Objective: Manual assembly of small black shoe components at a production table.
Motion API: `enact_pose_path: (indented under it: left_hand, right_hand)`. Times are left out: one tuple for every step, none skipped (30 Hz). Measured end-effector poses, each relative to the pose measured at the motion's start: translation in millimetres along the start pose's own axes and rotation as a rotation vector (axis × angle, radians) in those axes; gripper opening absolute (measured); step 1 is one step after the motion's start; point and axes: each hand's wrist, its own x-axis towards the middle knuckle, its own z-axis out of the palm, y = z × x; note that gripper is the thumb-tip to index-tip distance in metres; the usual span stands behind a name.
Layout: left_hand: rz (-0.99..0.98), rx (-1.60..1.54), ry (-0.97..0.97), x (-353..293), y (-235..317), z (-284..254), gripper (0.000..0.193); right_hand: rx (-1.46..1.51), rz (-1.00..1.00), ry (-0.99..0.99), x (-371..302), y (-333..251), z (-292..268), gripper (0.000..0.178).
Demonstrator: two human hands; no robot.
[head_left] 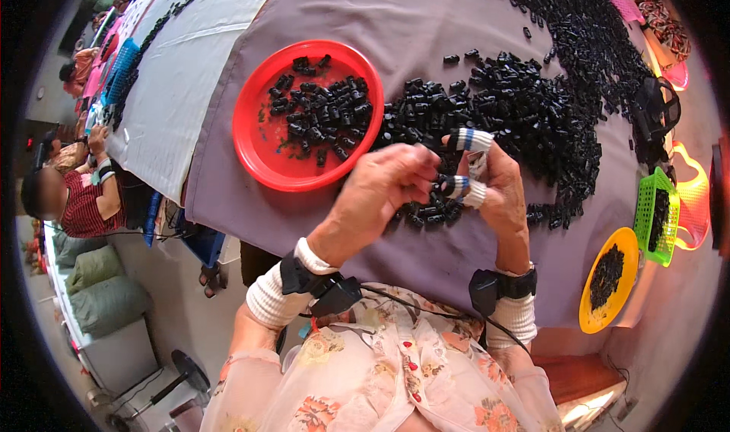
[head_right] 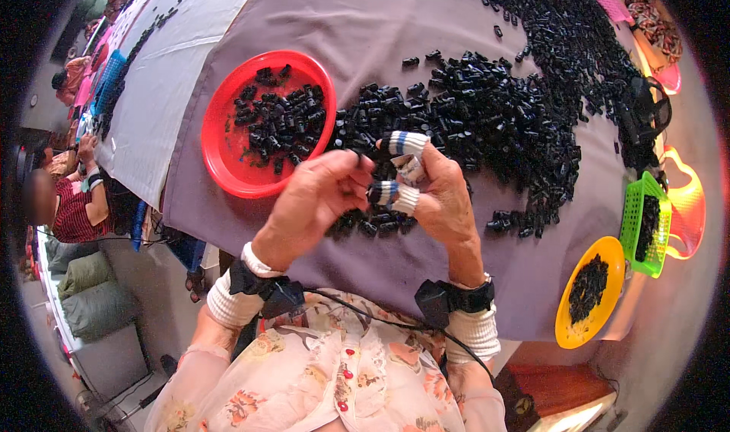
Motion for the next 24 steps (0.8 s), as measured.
enact_pose_path:
  left_hand:
    - [0.073,-0.02,0.064,1,7,-4,0.026]
    - [0.146,-0.034,0.17,-1,15,-9,0.028]
    - [0.217,-0.047,0.275,-4,24,-16,0.031]
    - [0.228,-0.098,0.28,-6,31,-33,0.033]
    - [0.237,-0.15,0.283,-7,36,-52,0.034]
    - [0.238,-0.131,0.299,-12,40,-60,0.037]
    - [0.234,-0.134,0.296,-13,38,-60,0.037]
    - [0.205,-0.013,0.295,-14,35,-59,0.035]
    - [0.177,0.108,0.293,-14,32,-56,0.034]
    - [0.17,0.18,0.265,-14,26,-48,0.026]
    - [0.171,0.178,0.267,-11,22,-43,0.026]
    - [0.166,0.403,0.232,-7,19,-39,0.021]
    - [0.157,0.627,0.191,-4,15,-36,0.017]
    - [0.218,0.801,0.135,-3,11,-33,0.014]
    - [0.288,0.937,0.088,2,1,-39,0.015]
    - [0.348,1.125,0.077,3,-2,-36,0.015]
    - [0.408,1.313,0.065,4,-5,-32,0.016]
    - [0.457,1.456,0.071,6,-12,-32,0.021]
    - [0.583,1.61,0.093,6,-17,-29,0.025]
    - [0.587,1.706,0.11,7,-21,-24,0.026]
    - [0.59,1.803,0.127,8,-23,-20,0.027]
    - [0.593,1.804,0.127,10,-25,-18,0.027]
    - [0.63,1.846,0.124,12,-28,-19,0.024]
    - [0.667,1.887,0.121,14,-29,-18,0.022]
  right_hand:
    - [0.027,0.029,0.021,-1,-2,-2,0.041]
    - [-0.013,0.036,0.036,0,-1,-4,0.039]
    - [-0.012,0.041,0.041,0,0,-6,0.039]
    - [-0.008,0.081,0.046,1,0,-9,0.038]
    - [-0.006,0.121,0.054,1,1,-13,0.037]
    - [-0.057,0.113,0.06,1,-1,-13,0.032]
    - [-0.061,0.116,0.063,1,-1,-14,0.032]
    - [-0.019,0.128,0.068,1,0,-16,0.026]
    - [0.023,0.14,0.074,0,2,-19,0.021]
    - [-0.049,0.152,0.036,0,3,-23,0.015]
    - [-0.05,0.152,0.033,-1,4,-24,0.015]
    - [-0.05,0.165,0.046,-2,6,-24,0.014]
    - [-0.052,0.18,0.063,-4,7,-24,0.013]
    - [-0.052,0.181,0.063,-5,9,-26,0.013]
    - [-0.084,0.188,0.047,-6,12,-29,0.015]
    - [-0.116,0.196,0.035,-8,15,-30,0.017]
    - [-0.116,0.198,0.037,-9,15,-30,0.017]
    - [-0.133,0.229,0.038,-10,15,-28,0.02]
    - [-0.149,0.257,0.036,-10,15,-27,0.023]
    - [-0.148,0.255,0.035,-11,15,-27,0.023]
    - [-0.15,0.222,0.026,-12,17,-26,0.026]
    - [-0.152,0.188,0.019,-13,19,-26,0.029]
    - [-0.152,0.186,0.021,-14,20,-27,0.029]
    - [-0.16,0.185,0.018,-14,22,-29,0.029]
